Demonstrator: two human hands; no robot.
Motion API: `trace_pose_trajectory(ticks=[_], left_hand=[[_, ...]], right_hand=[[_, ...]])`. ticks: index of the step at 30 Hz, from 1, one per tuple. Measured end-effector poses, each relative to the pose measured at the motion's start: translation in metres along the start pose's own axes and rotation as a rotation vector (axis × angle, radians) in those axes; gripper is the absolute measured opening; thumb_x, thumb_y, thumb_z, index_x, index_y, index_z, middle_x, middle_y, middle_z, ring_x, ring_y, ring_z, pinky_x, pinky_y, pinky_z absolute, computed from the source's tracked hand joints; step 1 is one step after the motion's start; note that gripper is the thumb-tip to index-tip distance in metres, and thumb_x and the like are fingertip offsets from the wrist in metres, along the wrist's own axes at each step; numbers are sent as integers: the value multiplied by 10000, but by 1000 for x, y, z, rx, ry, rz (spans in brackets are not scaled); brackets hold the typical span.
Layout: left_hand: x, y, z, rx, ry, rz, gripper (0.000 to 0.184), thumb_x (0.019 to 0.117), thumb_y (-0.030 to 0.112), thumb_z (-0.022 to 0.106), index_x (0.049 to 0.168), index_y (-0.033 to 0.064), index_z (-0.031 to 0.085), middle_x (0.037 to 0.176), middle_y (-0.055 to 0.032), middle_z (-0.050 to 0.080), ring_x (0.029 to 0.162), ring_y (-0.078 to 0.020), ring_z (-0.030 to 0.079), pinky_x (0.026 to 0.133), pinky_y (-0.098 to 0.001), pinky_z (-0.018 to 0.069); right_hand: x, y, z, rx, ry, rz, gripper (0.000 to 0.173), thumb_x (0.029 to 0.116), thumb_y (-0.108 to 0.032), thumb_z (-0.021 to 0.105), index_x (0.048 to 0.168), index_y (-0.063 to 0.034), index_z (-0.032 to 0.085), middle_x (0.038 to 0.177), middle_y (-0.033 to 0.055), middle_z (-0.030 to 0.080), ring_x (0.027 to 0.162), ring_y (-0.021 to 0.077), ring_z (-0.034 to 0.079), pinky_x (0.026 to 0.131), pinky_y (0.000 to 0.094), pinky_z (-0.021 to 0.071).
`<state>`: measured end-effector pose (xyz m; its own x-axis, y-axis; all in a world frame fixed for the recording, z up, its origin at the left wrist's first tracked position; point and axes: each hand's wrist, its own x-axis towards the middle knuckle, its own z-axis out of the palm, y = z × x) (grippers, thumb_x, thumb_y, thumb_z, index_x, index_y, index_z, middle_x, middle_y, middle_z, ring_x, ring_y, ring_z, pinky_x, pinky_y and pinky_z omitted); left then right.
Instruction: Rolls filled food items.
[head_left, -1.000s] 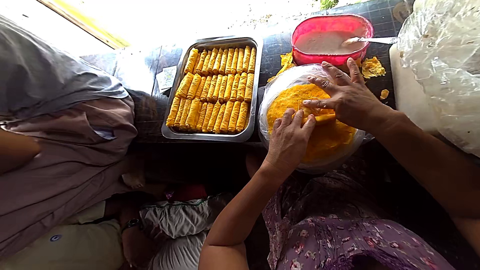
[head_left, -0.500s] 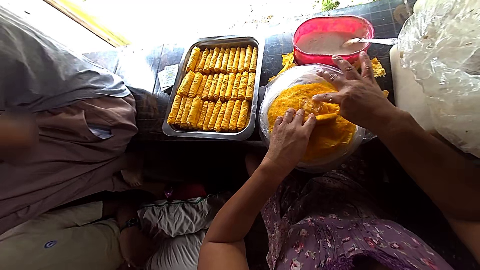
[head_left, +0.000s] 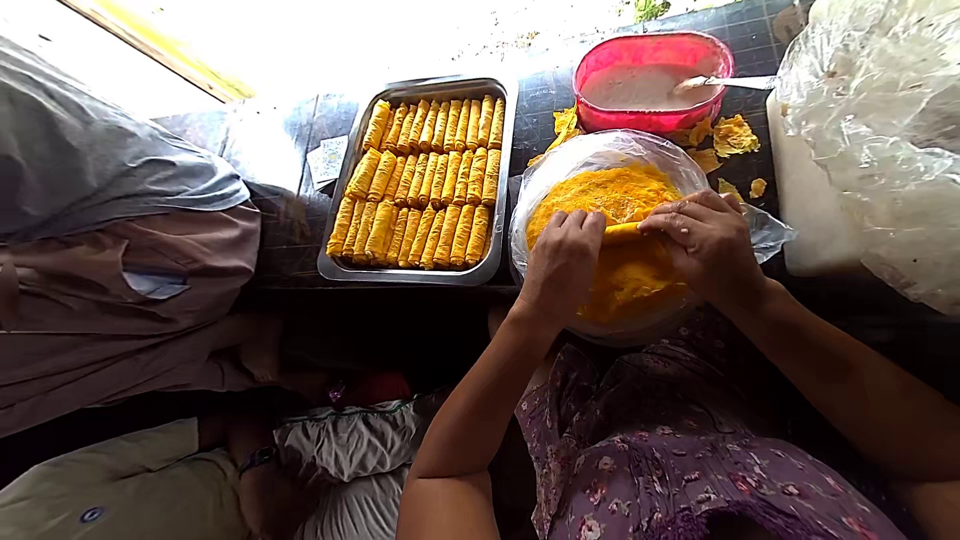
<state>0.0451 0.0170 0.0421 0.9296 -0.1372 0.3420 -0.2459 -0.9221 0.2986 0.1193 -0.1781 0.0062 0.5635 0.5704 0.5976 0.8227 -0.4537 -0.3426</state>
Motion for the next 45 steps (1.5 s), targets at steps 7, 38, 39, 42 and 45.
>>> trace_pose_trajectory(ticks=[7, 38, 39, 42, 45], left_hand=[[21, -23, 11, -13, -2, -35, 126, 958, 2, 622, 926, -2, 744, 880, -163, 683, 883, -339, 664, 803, -434, 531], [20, -18, 5, 87, 35, 7, 226, 954, -66, 551, 1018, 2, 757, 993, -164, 725, 1006, -354, 680, 850, -468, 542], [17, -15, 6, 131, 28, 6, 248, 961, -61, 543, 1068, 5, 757, 1030, -163, 729, 1037, -353, 679, 850, -469, 538], [18, -13, 10, 235, 1, -2, 295, 969, -58, 527, 1168, -5, 739, 1090, -161, 732, 1075, -347, 669, 822, -463, 515], [29, -19, 8, 238, -100, -22, 262, 992, -5, 546, 1185, -14, 725, 1119, -173, 721, 1123, -365, 651, 852, -483, 511]], right_hand=[[24, 12, 7, 57, -45, 93, 201, 969, -27, 606, 937, -78, 798, 1047, 142, 751, 1016, 359, 652, 837, 505, 449], [32, 7, 8, -85, -48, -4, 292, 947, 49, 536, 1056, -71, 779, 1104, 149, 751, 1084, 382, 664, 854, 531, 465], [29, 6, 8, -117, -56, -18, 321, 940, 67, 530, 1085, -75, 778, 1120, 146, 751, 1086, 380, 665, 853, 529, 461], [31, 7, 11, -166, -92, -29, 358, 940, 74, 525, 1145, -84, 772, 1153, 142, 744, 1090, 384, 660, 870, 537, 459], [40, 11, 14, -152, -127, -13, 357, 930, 80, 527, 1146, -65, 772, 1160, 162, 738, 1098, 404, 655, 869, 552, 462]])
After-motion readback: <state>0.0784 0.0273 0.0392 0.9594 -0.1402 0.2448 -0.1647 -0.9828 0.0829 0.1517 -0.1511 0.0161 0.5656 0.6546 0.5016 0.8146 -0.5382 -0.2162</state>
